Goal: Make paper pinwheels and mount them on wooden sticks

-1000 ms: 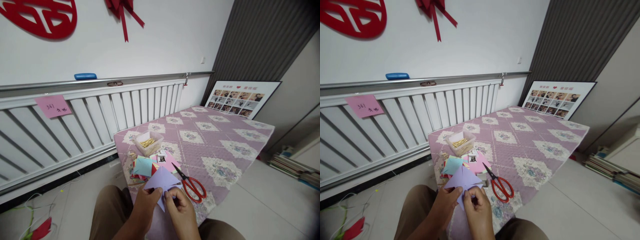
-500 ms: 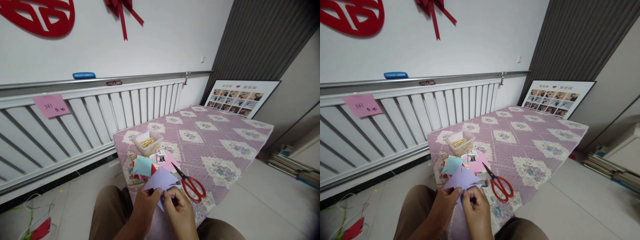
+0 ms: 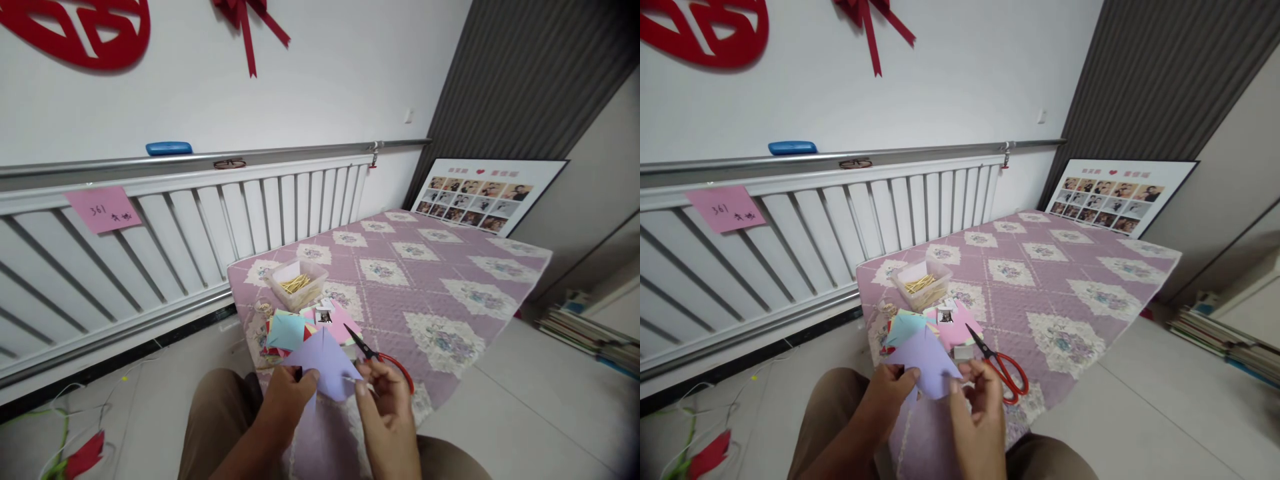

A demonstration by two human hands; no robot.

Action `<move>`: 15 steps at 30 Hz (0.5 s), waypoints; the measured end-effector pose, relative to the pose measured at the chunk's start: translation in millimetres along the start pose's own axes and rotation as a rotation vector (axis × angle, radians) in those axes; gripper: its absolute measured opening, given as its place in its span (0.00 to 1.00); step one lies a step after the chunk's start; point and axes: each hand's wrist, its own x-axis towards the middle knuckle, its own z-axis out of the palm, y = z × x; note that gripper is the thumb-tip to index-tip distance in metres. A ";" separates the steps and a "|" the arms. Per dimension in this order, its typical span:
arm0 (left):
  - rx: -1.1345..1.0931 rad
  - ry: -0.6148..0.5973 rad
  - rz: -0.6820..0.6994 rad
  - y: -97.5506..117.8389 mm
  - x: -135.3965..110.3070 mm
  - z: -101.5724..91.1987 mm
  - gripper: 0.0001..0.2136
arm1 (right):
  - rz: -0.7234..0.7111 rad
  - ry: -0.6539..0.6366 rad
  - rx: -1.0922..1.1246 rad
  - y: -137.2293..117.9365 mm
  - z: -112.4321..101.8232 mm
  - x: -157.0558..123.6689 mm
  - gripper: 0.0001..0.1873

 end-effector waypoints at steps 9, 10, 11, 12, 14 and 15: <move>0.355 -0.284 0.161 26.7 -1.6 -15.8 0.06 | 0.369 -0.409 0.182 -19.9 5.8 11.9 0.15; 0.381 -0.295 0.182 29.0 -1.5 -17.0 0.06 | 0.372 -0.395 0.172 -16.5 7.3 9.7 0.14; 0.411 -0.309 0.196 31.1 -1.2 -18.1 0.06 | 0.379 -0.389 0.157 -13.1 8.3 7.9 0.14; 0.444 -0.324 0.203 33.0 -0.8 -19.1 0.06 | 0.388 -0.395 0.137 -9.9 8.7 6.6 0.14; 0.499 -0.366 0.202 36.2 0.2 -20.7 0.05 | 0.396 -0.426 0.095 -5.2 8.6 6.0 0.14; 0.514 -0.380 0.194 37.5 0.9 -21.3 0.05 | 0.393 -0.441 0.076 -3.7 8.3 6.3 0.15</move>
